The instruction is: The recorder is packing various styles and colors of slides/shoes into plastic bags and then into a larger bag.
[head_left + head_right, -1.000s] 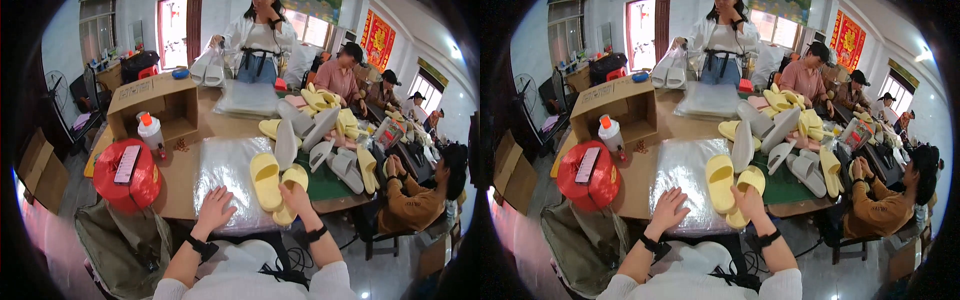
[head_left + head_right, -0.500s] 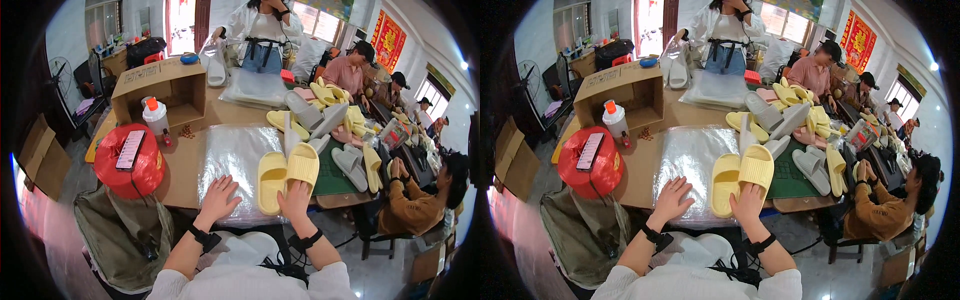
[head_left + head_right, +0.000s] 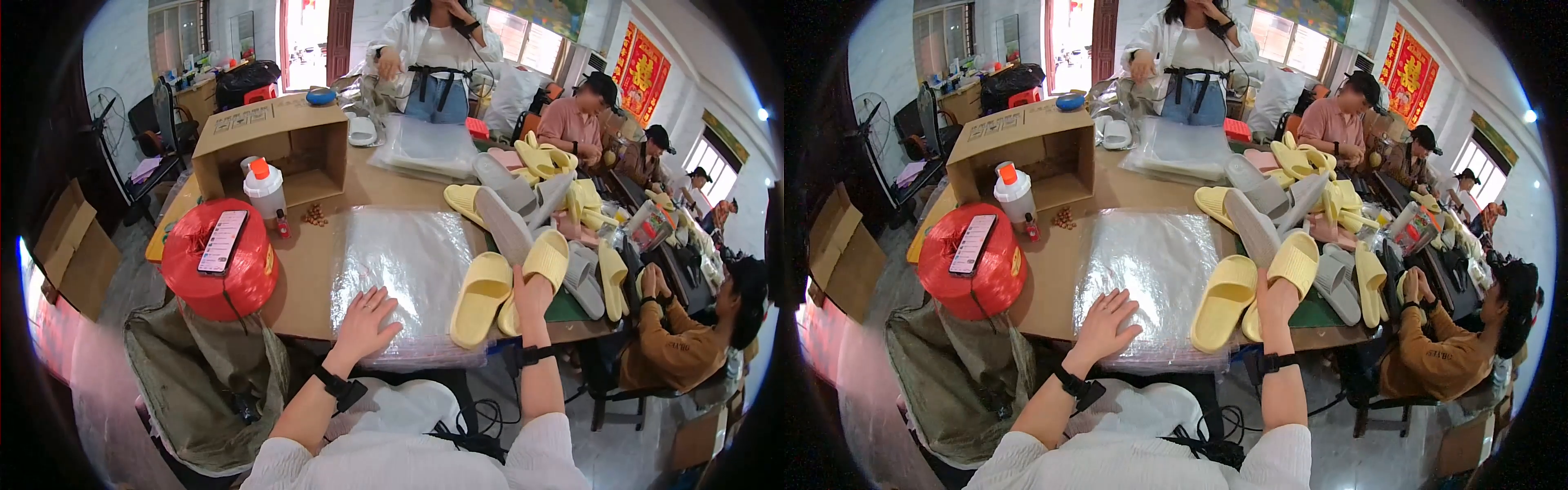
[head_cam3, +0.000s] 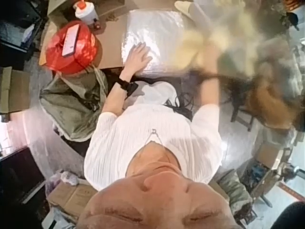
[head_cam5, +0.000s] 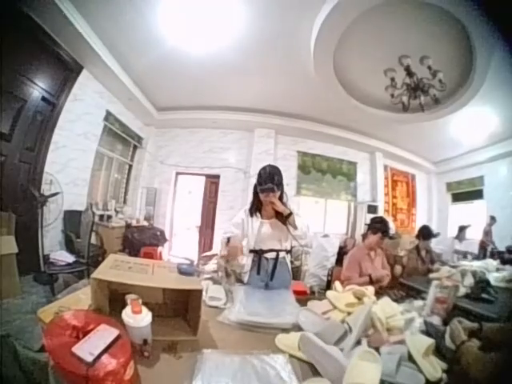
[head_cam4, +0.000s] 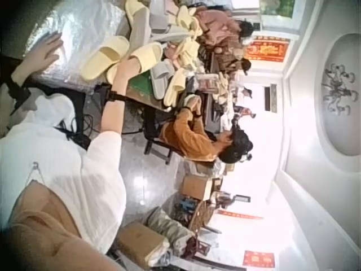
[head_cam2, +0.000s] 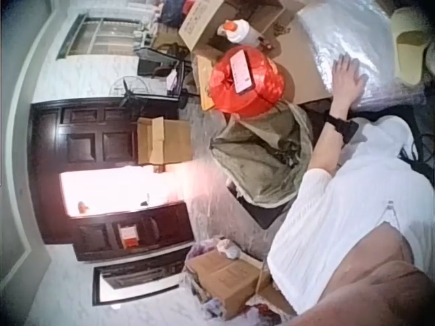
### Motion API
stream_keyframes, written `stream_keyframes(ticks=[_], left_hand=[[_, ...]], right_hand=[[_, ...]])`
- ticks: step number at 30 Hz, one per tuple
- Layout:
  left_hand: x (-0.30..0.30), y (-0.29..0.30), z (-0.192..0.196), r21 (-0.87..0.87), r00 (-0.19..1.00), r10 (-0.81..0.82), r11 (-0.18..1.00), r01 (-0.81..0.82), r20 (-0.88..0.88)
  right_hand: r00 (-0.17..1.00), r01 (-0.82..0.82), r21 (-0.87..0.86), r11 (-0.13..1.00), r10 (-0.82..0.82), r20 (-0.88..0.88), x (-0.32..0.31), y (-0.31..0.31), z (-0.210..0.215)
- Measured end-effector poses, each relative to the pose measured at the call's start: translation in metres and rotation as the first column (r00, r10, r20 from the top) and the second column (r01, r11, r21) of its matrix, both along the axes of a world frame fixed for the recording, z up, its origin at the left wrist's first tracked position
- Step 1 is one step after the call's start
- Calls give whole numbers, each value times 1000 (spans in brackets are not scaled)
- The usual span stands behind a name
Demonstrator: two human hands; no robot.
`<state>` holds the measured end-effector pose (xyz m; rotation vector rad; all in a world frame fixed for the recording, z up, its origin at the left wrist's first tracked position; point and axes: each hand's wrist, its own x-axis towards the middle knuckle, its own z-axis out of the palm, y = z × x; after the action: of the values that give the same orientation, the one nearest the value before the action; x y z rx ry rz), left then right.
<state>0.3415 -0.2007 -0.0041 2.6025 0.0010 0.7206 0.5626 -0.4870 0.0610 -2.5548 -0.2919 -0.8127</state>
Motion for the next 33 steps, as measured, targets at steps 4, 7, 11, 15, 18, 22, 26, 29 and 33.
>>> stream_keyframes(ticks=[4,7,11,15,18,22,26,29,33], left_hand=[[0,1,-1,24,1000,6,1000,-7,21],[0,1,0,2,1000,2,1000,-2,20],[1,1,1,4,1000,-1,1000,1,-1],[0,-1,2,-3,1000,-5,1000,5,-14],[1,-2,2,-8,1000,-8,1000,8,-19],[0,-2,6,-23,999,-2,1000,1,-39],[-3,-1,4,-16,999,16,1000,-16,-29],[1,-1,4,-16,1000,-13,1000,13,-20],[2,-3,5,-13,998,6,1000,-7,-63]], right_hand=[[993,-68,-59,996,74,94,-29,1,-1],[970,-100,-154,983,131,206,-56,8,-4],[962,-122,-71,990,136,237,-53,9,-4],[960,55,-79,995,-31,277,0,-15,25],[964,241,-138,961,-221,146,40,-43,47],[954,273,-91,958,-257,154,47,-58,53],[897,136,-67,988,-94,432,26,-57,44],[996,-27,165,986,13,84,46,-92,36],[973,-217,572,791,129,191,52,-94,78]])
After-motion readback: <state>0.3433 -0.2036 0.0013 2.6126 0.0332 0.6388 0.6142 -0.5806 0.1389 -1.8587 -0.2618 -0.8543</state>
